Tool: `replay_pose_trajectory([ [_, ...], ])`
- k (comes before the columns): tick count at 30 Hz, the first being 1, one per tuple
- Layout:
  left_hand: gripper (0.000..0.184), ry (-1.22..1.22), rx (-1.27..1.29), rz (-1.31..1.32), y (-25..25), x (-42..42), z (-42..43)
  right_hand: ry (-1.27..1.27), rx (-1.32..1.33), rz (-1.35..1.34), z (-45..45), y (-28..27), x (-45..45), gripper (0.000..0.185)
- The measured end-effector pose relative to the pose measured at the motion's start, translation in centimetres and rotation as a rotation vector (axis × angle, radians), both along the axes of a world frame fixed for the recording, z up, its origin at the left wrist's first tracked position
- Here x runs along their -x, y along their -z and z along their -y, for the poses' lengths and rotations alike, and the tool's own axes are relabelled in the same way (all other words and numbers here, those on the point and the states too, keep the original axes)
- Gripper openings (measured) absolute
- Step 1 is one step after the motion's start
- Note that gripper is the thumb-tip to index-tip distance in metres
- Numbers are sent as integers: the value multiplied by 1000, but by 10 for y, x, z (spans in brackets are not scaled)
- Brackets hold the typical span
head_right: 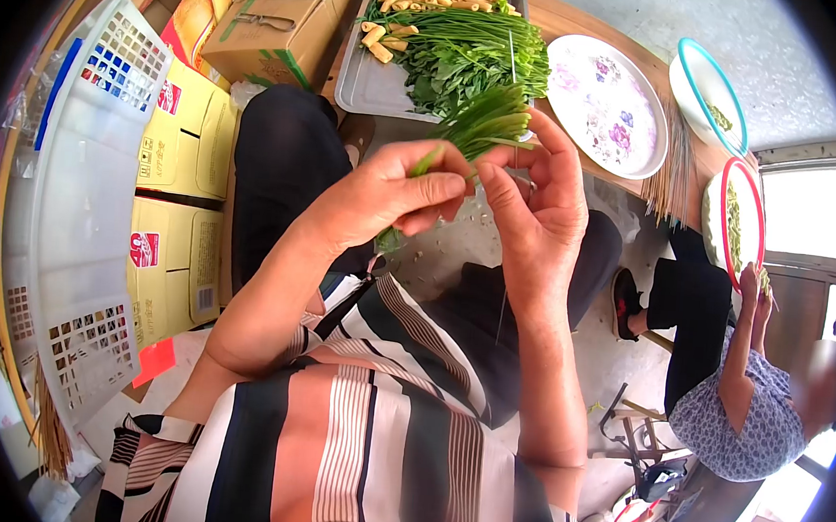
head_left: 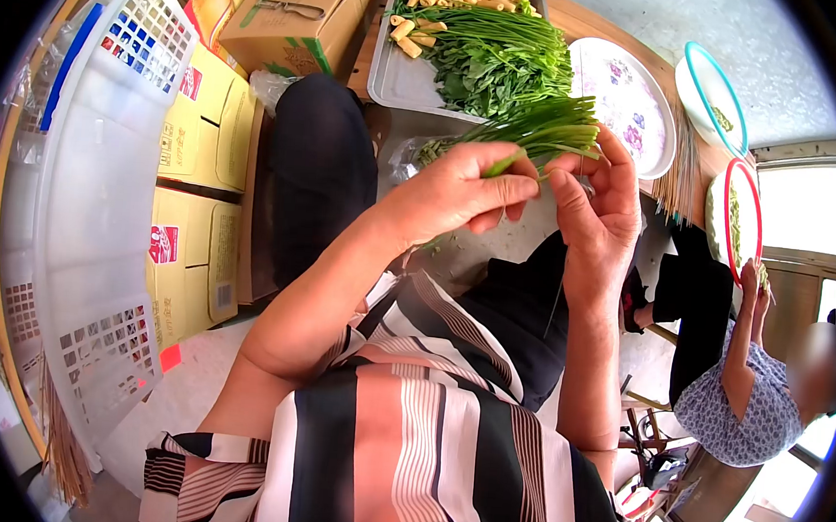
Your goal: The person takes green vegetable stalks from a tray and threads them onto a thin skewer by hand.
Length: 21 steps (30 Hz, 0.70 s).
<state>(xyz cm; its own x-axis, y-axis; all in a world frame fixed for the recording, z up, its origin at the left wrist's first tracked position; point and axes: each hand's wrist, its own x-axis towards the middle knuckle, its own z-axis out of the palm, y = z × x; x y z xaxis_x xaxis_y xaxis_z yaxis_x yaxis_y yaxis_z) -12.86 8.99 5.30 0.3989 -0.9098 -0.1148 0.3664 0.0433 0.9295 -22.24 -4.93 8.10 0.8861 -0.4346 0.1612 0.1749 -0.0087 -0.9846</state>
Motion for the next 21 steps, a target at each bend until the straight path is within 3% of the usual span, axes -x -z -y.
replay_pose_trajectory([
  [2, 16, -193, 100, -62, 7, -2, 0, 38, 24, -22, 0, 1, 1, 50],
  [9, 18, -401, 143, -287, 14, -21, -11, 50, 55, -197, 2, -9, 19, 32],
  [21, 22, -391, 188, -417, 11, -22, -7, -99, 250, -304, -4, -6, 35, 26],
])
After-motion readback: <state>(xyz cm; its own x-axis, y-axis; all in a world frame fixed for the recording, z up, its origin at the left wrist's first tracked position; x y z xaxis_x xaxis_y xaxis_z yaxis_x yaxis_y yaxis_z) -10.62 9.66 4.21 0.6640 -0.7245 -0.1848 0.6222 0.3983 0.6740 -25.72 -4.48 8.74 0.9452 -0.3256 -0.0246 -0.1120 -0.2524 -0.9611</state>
